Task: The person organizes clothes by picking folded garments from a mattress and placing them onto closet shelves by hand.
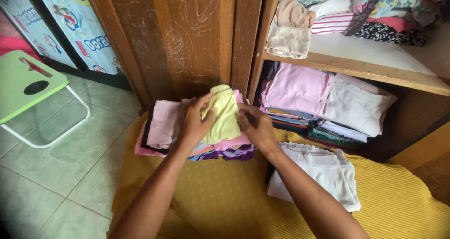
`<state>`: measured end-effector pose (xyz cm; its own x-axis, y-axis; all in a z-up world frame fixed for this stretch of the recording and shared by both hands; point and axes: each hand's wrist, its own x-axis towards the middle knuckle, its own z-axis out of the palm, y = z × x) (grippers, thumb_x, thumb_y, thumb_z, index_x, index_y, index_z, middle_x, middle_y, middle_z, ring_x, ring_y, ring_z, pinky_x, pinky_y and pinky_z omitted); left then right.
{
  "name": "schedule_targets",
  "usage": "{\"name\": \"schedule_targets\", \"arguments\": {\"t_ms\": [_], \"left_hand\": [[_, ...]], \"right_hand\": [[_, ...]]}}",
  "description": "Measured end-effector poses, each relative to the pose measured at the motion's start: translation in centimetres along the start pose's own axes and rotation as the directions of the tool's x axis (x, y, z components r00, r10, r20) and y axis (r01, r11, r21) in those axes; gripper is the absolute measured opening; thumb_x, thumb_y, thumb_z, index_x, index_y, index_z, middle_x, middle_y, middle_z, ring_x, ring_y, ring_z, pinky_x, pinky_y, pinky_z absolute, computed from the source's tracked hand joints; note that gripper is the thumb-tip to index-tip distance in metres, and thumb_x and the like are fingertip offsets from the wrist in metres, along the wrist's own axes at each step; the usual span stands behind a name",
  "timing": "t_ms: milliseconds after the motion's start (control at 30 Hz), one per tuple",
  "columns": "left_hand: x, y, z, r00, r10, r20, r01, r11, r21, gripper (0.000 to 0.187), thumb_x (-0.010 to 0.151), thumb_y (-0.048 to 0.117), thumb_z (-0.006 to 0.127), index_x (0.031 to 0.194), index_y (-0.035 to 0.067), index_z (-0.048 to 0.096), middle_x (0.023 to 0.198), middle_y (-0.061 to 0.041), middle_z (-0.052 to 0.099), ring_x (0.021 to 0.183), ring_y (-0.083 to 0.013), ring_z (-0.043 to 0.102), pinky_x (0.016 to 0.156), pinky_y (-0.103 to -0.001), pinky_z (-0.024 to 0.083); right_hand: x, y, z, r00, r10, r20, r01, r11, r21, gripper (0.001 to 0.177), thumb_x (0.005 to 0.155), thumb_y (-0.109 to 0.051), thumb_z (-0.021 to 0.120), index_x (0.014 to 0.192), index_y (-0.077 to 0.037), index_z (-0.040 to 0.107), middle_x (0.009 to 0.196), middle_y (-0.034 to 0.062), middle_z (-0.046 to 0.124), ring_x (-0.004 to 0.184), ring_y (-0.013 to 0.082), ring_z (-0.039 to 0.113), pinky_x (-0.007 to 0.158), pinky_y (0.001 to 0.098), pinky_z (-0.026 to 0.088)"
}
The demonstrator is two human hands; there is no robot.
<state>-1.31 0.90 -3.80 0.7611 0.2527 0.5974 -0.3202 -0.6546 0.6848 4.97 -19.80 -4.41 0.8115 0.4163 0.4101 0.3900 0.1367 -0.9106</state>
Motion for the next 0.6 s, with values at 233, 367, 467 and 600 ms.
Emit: {"name": "schedule_targets", "arguments": {"t_ms": [233, 367, 467, 600], "left_hand": [[-1.8, -0.4, 1.2, 0.987, 0.143, -0.069, -0.144, 0.989, -0.015, 0.064, 0.093, 0.011, 0.073, 0.151, 0.005, 0.048, 0.130, -0.025, 0.068, 0.121, -0.0383, 0.066, 0.101, -0.042, 0.051], [-2.0, 2.2, 0.2, 0.974, -0.228, 0.008, 0.223, 0.945, -0.240, 0.070, 0.089, 0.015, 0.071, 0.154, 0.013, 0.045, 0.113, -0.013, 0.073, 0.102, -0.0206, 0.071, 0.088, -0.033, 0.056], [-1.8, 2.2, 0.9, 0.963, -0.261, 0.070, 0.263, 0.844, -0.467, 0.071, 0.090, 0.013, 0.070, 0.155, 0.014, 0.041, 0.114, -0.010, 0.072, 0.100, -0.0136, 0.070, 0.084, -0.029, 0.057], [-2.1, 2.6, 2.0, 0.991, -0.118, 0.069, 0.134, 0.757, -0.640, 0.056, 0.097, 0.011, 0.070, 0.150, 0.009, 0.052, 0.123, -0.009, 0.072, 0.108, -0.0104, 0.067, 0.091, -0.027, 0.056]], "right_hand": [[0.3, -1.5, 2.7, 1.000, 0.009, 0.005, -0.008, 0.985, -0.175, 0.026, 0.094, -0.014, 0.073, 0.114, 0.001, 0.067, 0.089, 0.0034, 0.074, 0.076, 0.0079, 0.066, 0.069, 0.0249, 0.056], [-0.2, -1.1, 2.2, 0.986, 0.165, 0.029, -0.166, 0.984, 0.067, 0.017, 0.098, -0.011, 0.067, 0.112, -0.002, 0.065, 0.094, 0.0069, 0.075, 0.077, 0.0092, 0.069, 0.070, 0.0259, 0.059], [-0.6, -1.0, 1.5, 0.966, 0.256, 0.043, -0.260, 0.947, 0.188, 0.017, 0.099, -0.009, 0.063, 0.115, -0.003, 0.060, 0.094, 0.0088, 0.073, 0.073, 0.0126, 0.068, 0.066, 0.0288, 0.058], [-1.8, -2.0, 0.3, 0.977, 0.194, 0.093, -0.212, 0.939, 0.270, 0.017, 0.107, -0.007, 0.063, 0.122, -0.002, 0.059, 0.094, 0.0094, 0.069, 0.069, 0.0131, 0.057, 0.056, 0.0273, 0.043]]}}
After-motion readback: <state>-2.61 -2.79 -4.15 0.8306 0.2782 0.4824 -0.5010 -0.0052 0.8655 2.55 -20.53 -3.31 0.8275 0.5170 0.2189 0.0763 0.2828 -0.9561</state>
